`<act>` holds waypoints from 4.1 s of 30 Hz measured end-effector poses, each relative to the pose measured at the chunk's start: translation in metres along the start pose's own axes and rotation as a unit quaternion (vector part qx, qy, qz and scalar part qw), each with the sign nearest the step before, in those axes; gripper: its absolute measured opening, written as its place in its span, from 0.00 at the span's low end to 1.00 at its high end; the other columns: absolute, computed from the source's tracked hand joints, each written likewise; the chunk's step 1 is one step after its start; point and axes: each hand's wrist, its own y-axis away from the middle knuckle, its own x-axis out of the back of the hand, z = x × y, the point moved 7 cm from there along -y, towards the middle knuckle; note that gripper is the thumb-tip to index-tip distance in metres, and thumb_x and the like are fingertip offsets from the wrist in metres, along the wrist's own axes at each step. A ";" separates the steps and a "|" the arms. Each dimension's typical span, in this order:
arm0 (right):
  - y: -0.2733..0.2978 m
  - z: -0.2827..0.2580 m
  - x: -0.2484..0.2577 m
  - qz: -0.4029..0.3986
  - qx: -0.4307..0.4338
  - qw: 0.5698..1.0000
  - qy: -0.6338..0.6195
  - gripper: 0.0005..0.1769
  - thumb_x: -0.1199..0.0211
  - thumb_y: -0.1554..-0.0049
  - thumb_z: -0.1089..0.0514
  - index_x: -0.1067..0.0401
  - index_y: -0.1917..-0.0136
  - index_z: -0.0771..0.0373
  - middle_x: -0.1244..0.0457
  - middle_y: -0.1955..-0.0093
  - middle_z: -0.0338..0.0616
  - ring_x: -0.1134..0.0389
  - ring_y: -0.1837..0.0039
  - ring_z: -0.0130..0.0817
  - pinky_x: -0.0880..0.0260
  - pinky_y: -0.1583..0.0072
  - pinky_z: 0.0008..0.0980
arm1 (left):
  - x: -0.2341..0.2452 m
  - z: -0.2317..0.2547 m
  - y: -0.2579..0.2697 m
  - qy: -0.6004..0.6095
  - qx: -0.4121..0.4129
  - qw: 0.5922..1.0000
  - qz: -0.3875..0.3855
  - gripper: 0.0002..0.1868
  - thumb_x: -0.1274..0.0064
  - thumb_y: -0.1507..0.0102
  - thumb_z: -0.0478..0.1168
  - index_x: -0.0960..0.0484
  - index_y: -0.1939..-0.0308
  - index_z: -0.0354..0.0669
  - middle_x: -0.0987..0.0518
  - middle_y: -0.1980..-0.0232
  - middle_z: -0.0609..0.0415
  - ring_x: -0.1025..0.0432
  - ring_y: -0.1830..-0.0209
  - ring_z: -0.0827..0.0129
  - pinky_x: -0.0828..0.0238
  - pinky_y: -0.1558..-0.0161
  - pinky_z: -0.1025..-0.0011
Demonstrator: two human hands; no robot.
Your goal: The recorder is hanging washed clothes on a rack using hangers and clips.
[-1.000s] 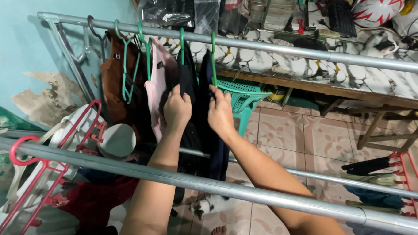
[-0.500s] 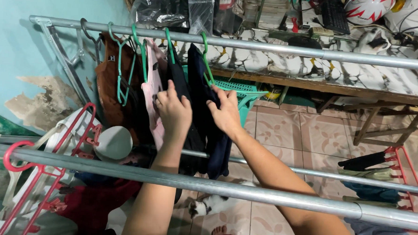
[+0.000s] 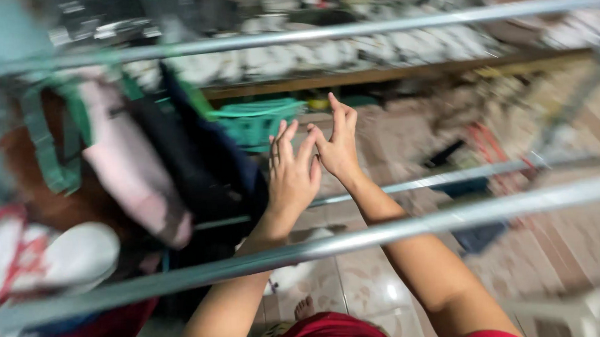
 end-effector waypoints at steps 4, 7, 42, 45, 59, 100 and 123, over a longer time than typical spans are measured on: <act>0.032 0.050 0.102 0.066 -0.049 0.994 0.069 0.42 0.31 0.42 0.58 0.46 0.20 0.58 0.48 0.31 0.56 0.42 0.32 0.49 0.38 0.31 0.42 | -0.058 0.058 0.000 0.094 -0.046 0.993 -0.062 0.30 0.43 0.38 0.38 0.27 0.31 0.48 0.38 0.26 0.39 0.46 0.21 0.42 0.51 0.24 0.39; 0.070 0.080 0.195 0.118 -0.103 0.982 0.103 0.41 0.32 0.43 0.57 0.45 0.21 0.58 0.47 0.32 0.54 0.39 0.35 0.46 0.33 0.36 0.40 | -0.110 0.117 0.007 0.134 -0.091 0.980 -0.118 0.30 0.42 0.39 0.39 0.26 0.32 0.50 0.38 0.27 0.39 0.47 0.22 0.41 0.53 0.26 0.38; 0.573 0.226 0.805 0.452 -0.400 0.755 0.257 0.19 0.34 0.43 0.57 0.27 0.39 0.60 0.34 0.46 0.45 0.30 0.46 0.33 0.28 0.44 0.33 | -0.494 0.730 0.235 0.326 -0.325 0.695 -0.553 0.24 0.37 0.43 0.49 0.18 0.43 0.52 0.37 0.29 0.38 0.38 0.32 0.39 0.42 0.33 0.48; 0.575 0.243 0.838 0.438 -0.423 0.729 0.314 0.17 0.33 0.43 0.57 0.26 0.41 0.61 0.34 0.47 0.46 0.29 0.46 0.35 0.28 0.44 0.33 | -0.556 0.771 0.261 0.341 -0.300 0.673 -0.583 0.25 0.37 0.42 0.48 0.19 0.42 0.49 0.37 0.29 0.38 0.37 0.33 0.39 0.38 0.35 0.53; 0.548 0.353 0.932 0.358 -0.524 0.703 0.320 0.20 0.35 0.43 0.51 0.26 0.40 0.58 0.36 0.42 0.50 0.33 0.38 0.50 0.33 0.38 0.42 | -0.751 0.907 0.290 0.349 -0.265 0.700 -0.563 0.44 0.32 0.48 0.47 0.33 0.34 0.29 0.30 0.37 0.31 0.35 0.35 0.38 0.38 0.35 0.55; 0.370 0.100 0.968 0.145 -0.246 0.948 0.140 0.13 0.34 0.39 0.63 0.26 0.41 0.65 0.32 0.44 0.36 0.32 0.41 0.25 0.31 0.39 0.28 | -0.457 0.873 0.095 0.617 -0.285 0.580 -0.450 0.62 0.24 0.55 0.53 0.42 0.27 0.30 0.40 0.29 0.39 0.44 0.26 0.52 0.46 0.28 0.55; 0.442 0.047 0.921 -0.001 -0.420 0.868 0.264 0.15 0.26 0.49 0.57 0.19 0.48 0.61 0.27 0.52 0.39 0.27 0.49 0.28 0.30 0.47 0.32 | -0.412 0.804 0.091 0.504 -0.408 0.544 -0.532 0.34 0.21 0.54 0.43 0.20 0.47 0.40 0.22 0.51 0.56 0.31 0.49 0.75 0.33 0.48 0.71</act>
